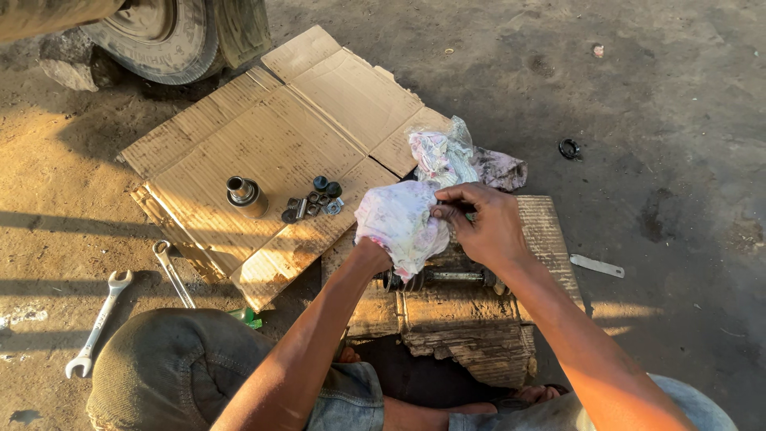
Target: The person sits on the ground and cleans a mechanical shaft assembly using a cloth and a metal scraper. They wipe the shaft and a cylindrical housing, then use the scraper to remove grime from the housing's interior and exterior surfaces.
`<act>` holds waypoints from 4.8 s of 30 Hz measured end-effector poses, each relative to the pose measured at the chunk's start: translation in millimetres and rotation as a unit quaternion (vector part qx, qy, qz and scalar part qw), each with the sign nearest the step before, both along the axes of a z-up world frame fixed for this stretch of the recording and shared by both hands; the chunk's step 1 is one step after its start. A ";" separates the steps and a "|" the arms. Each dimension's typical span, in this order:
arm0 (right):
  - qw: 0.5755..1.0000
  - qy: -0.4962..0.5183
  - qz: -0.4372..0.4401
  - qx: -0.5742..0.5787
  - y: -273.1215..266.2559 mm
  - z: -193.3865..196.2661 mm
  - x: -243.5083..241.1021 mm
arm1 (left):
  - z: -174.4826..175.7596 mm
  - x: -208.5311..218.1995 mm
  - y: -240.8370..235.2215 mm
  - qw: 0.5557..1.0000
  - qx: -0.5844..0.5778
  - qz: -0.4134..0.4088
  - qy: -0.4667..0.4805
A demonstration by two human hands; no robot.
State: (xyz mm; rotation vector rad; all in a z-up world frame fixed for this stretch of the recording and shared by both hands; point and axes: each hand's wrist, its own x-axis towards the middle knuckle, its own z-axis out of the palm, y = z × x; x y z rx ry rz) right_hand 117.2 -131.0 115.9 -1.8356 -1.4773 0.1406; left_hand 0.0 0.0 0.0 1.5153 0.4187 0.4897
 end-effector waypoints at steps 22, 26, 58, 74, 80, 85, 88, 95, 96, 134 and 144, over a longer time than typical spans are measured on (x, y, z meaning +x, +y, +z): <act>0.994 -0.033 0.039 0.096 1.3 2.8 -8.3 | 66.1 -4.1 -21.6 0.967 0.245 0.041 0.058; 0.990 -0.082 0.073 0.085 0.7 -2.2 -8.4 | 43.5 0.2 -6.9 0.968 -0.229 -0.079 -0.069; 0.901 0.318 0.095 -0.279 64.1 -20.1 -14.2 | 74.7 -40.2 55.2 0.939 0.268 0.202 -0.077; 0.759 0.650 -0.014 0.026 -9.7 -10.1 44.3 | 141.3 -6.8 -71.8 0.854 0.462 -0.199 0.133; 0.825 0.541 -0.158 0.041 -16.4 17.8 74.8 | 130.2 -15.0 -14.6 0.939 0.328 -0.105 -0.009; 0.831 0.513 -0.156 -0.147 -3.7 -3.3 29.9 | 97.4 -11.7 -30.1 0.943 -0.319 -0.065 0.068; 0.949 -0.135 0.012 -0.283 -5.4 -21.4 -37.2 | 67.0 -4.0 -27.3 0.878 -0.477 -0.013 -0.043; 0.985 -0.165 0.013 -0.056 1.5 -2.5 -44.5 | 63.6 -12.4 -1.4 0.887 -0.411 0.210 0.021; 0.989 -0.140 -0.003 -0.047 2.4 -0.3 -42.9 | 69.8 -15.6 3.0 0.893 -0.414 0.176 0.010; 0.853 -0.164 -0.192 -0.457 39.5 -56.4 161.9 | 83.6 -25.2 49.2 0.932 -0.316 0.160 0.076; 0.882 -0.192 -0.234 -0.361 34.7 -82.3 200.6 | 78.6 -21.2 53.6 0.928 -0.325 0.169 0.073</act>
